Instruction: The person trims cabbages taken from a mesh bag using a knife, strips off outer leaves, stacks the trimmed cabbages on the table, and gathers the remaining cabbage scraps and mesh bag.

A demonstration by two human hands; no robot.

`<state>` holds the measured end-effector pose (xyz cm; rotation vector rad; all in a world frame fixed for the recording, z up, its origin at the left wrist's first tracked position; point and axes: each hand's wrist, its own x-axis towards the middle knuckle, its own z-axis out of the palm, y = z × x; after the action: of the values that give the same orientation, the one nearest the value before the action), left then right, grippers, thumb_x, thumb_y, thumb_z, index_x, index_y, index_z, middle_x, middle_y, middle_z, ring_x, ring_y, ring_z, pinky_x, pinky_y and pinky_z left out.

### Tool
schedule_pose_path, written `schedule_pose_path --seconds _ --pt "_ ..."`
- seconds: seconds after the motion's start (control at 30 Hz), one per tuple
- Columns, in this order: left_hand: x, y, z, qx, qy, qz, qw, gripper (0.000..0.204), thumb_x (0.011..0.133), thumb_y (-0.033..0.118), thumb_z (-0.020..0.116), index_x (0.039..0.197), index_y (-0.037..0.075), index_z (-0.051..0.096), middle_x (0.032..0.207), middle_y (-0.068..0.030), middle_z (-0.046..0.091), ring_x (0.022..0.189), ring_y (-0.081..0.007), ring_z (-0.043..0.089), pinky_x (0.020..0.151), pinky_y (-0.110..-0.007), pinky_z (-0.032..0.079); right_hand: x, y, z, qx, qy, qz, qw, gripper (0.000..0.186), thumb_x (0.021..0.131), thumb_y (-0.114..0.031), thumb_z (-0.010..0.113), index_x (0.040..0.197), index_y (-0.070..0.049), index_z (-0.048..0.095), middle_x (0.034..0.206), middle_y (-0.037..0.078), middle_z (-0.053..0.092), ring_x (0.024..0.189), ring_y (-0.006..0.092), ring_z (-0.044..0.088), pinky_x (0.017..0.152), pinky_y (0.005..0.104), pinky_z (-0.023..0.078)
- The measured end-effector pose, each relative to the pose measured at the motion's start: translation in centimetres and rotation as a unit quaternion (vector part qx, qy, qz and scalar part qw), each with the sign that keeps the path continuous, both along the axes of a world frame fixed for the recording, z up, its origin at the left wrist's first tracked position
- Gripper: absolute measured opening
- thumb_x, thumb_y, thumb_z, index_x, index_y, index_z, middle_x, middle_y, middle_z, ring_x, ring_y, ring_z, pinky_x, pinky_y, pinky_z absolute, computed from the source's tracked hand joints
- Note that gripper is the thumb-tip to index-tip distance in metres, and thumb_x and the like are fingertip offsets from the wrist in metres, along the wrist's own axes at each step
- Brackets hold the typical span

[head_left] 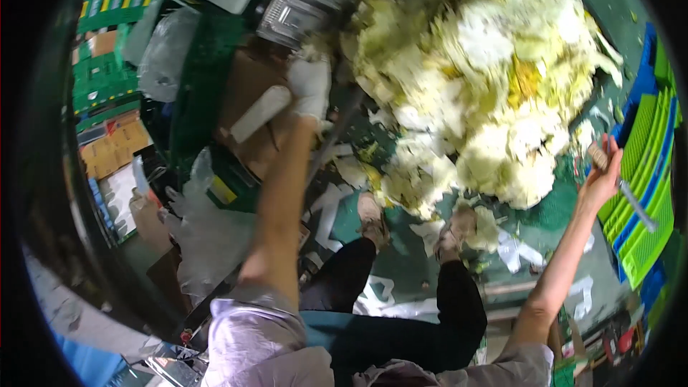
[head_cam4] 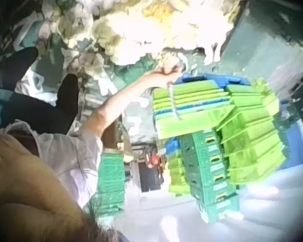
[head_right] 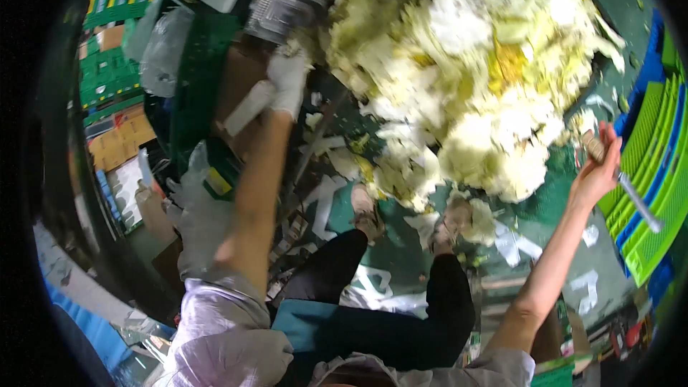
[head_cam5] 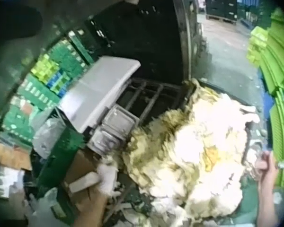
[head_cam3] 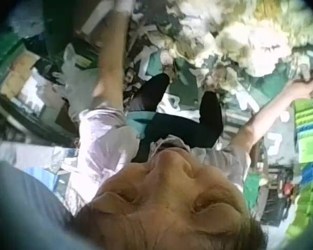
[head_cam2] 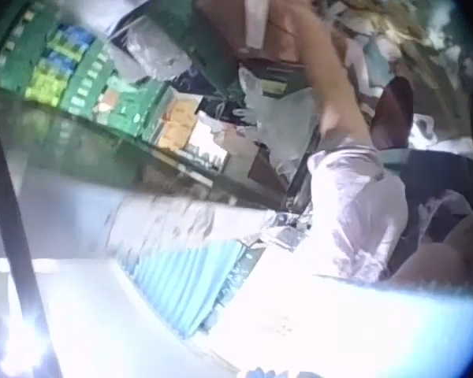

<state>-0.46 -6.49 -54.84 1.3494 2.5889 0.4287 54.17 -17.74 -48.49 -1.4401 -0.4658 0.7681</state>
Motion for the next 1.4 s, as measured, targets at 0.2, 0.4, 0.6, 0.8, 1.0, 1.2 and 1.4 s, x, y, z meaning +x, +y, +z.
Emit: schedule_pose_path --seconds 0.2,0.4,0.6,0.8,1.0,1.2,1.4 --pt "-2.5 0.0 -6.1 -0.184 0.272 -0.057 0.943 0.094 0.055 0.069 0.062 0.125 0.01 0.04 0.125 -0.0116 0.047 0.117 -0.0252 0.041 0.092 -0.057 0.029 -7.5 -17.0 -2.1 -0.141 0.159 0.036 0.976 0.036 0.093 -0.032 0.035 0.1 -0.003 0.055 0.097 0.011 0.059 0.088 0.021 0.057 0.08 0.0337 0.045" --pt "-3.3 -3.6 -6.3 0.028 0.239 -0.14 0.96 0.034 0.073 0.03 0.057 0.097 0.007 0.055 0.077 -0.0122 0.063 0.068 -0.0351 0.059 0.069 -0.047 0.041 -13.8 -28.3 -13.1 -0.405 0.444 -0.036 0.799 0.032 0.084 -0.038 0.05 0.096 -0.01 0.058 0.091 0.002 0.058 0.084 0.0245 0.056 0.073 0.0449 0.046" --pt "5.3 -23.5 -5.7 -0.006 -0.186 -0.253 0.949 0.037 0.075 0.023 0.055 0.105 0.0 0.054 0.097 -0.0202 0.057 0.089 -0.0348 0.054 0.079 -0.04 0.043 -7.8 -34.0 -33.1 -0.512 0.333 -0.056 0.79 0.031 0.078 -0.043 0.055 0.073 -0.013 0.058 0.065 0.009 0.054 0.045 0.0255 0.047 0.058 0.0466 0.048" --pt "-7.5 -36.3 -25.5 0.045 -0.607 0.344 0.715 0.039 0.08 0.024 0.053 0.11 -0.001 0.052 0.101 -0.0092 0.058 0.09 -0.021 0.056 0.08 -0.029 0.044 -17.9 -28.7 -42.3 -0.428 0.165 0.013 0.889 0.042 0.079 -0.042 0.054 0.11 -0.014 0.051 0.105 0.007 0.054 0.089 0.0229 0.052 0.08 0.0357 0.043" --pt "-0.2 -38.1 -28.0 0.064 -0.29 0.198 0.934 0.069 0.064 0.027 0.073 0.125 0.011 0.046 0.137 -0.0215 0.022 0.123 -0.0305 0.028 0.101 -0.031 0.024 -32.9 -21.4 -27.7 -0.432 0.092 0.12 0.889 0.043 0.083 -0.037 0.049 0.111 -0.003 0.053 0.091 0.009 0.058 0.081 0.0238 0.054 0.071 0.0342 0.043" --pt "18.3 -32.8 -24.4 -0.029 -0.64 0.22 0.736 0.07 0.061 -0.013 0.058 0.126 0.01 0.045 0.14 -0.0127 0.019 0.126 -0.0276 0.028 0.097 -0.031 0.035 -28.3 -21.2 -30.3 -0.491 0.228 -0.037 0.84 0.046 0.078 -0.045 0.054 0.103 -0.007 0.057 0.089 0.004 0.059 0.076 0.018 0.053 0.068 0.0304 0.041" --pt "19.3 -36.4 -16.6 -0.065 -0.53 -0.043 0.844 0.062 0.066 -0.013 0.045 0.126 0.004 0.042 0.128 -0.0106 0.04 0.11 -0.0218 0.047 0.084 -0.03 0.047 -24.9 -24.6 -23.1 -0.235 0.523 0.053 0.817 0.035 0.088 -0.045 0.041 0.089 -0.012 0.054 0.078 0.002 0.058 0.069 0.0153 0.057 0.058 0.0273 0.047"
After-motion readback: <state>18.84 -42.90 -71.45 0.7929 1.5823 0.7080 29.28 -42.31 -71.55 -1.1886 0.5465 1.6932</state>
